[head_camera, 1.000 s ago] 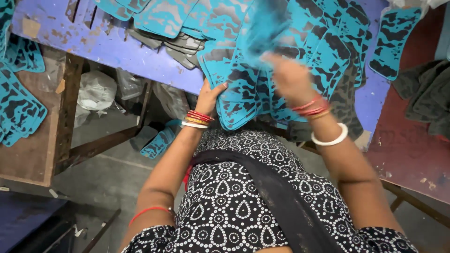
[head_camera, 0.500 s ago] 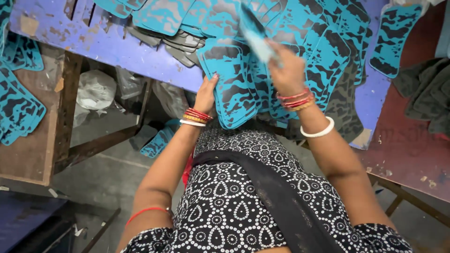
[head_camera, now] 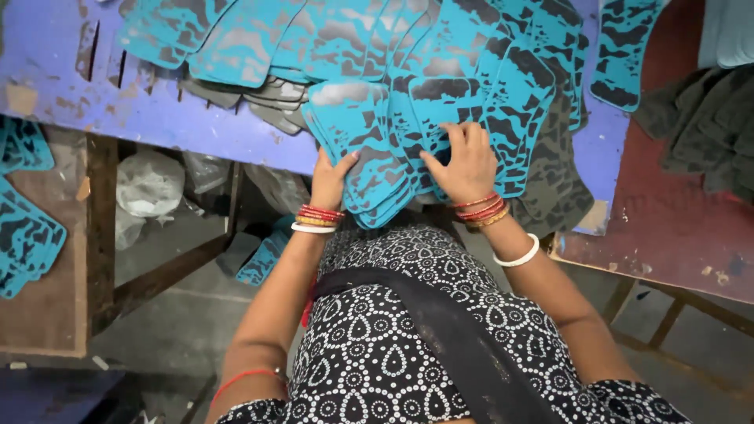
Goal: The person sorts through stacks of blue and grey patterned fabric pieces on a table, picking them up, separating them, and placing them into piles. They also handle a dark grey cloth and a white rectangular object during the process.
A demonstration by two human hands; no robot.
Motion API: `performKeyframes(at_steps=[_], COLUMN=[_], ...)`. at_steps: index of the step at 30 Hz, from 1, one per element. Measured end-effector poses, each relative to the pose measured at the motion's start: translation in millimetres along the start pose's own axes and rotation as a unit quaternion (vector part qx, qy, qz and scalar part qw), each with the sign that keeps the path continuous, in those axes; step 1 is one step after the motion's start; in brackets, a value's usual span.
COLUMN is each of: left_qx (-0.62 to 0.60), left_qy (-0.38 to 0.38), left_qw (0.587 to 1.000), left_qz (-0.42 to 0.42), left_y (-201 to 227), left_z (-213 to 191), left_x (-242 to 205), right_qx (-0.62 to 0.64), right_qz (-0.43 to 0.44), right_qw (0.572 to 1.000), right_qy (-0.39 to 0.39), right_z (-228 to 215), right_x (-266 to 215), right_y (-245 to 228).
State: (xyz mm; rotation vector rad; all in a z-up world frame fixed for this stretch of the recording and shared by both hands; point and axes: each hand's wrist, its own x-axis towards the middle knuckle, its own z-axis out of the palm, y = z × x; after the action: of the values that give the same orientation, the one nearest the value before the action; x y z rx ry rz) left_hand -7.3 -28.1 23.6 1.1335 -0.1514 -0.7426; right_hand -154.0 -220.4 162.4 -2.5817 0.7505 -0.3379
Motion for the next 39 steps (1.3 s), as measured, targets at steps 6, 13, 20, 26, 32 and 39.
performKeyframes(at_steps=[6, 13, 20, 26, 32, 39], left_qx=[-0.038, -0.059, -0.087, -0.136, -0.272, -0.276], left_qy=[-0.012, -0.012, 0.015, -0.054, -0.154, -0.142], left_qw=[0.999, 0.998, 0.996, 0.988, 0.935, 0.929], left_qz=[-0.005, -0.006, 0.023, -0.055, -0.169, -0.204], left_y=[10, 13, 5, 34, 21, -31], left_z=[4, 2, 2, 23, 90, 102], left_x=[-6, -15, -8, -23, -16, 10], right_qx=[-0.056, 0.17, 0.266, -0.149, -0.149, -0.021], right_qz=[-0.073, 0.191, 0.084, 0.006, -0.149, 0.021], right_qw=[0.989, 0.967, 0.93, 0.983, 0.974, 0.996], right_qy=[0.117, 0.008, 0.238, 0.11, 0.083, 0.086], right_z=[-4, -8, -54, -74, -33, -46], right_x=[-2, 16, 10, -3, -7, 13], right_y=[61, 163, 232, 116, 100, 147])
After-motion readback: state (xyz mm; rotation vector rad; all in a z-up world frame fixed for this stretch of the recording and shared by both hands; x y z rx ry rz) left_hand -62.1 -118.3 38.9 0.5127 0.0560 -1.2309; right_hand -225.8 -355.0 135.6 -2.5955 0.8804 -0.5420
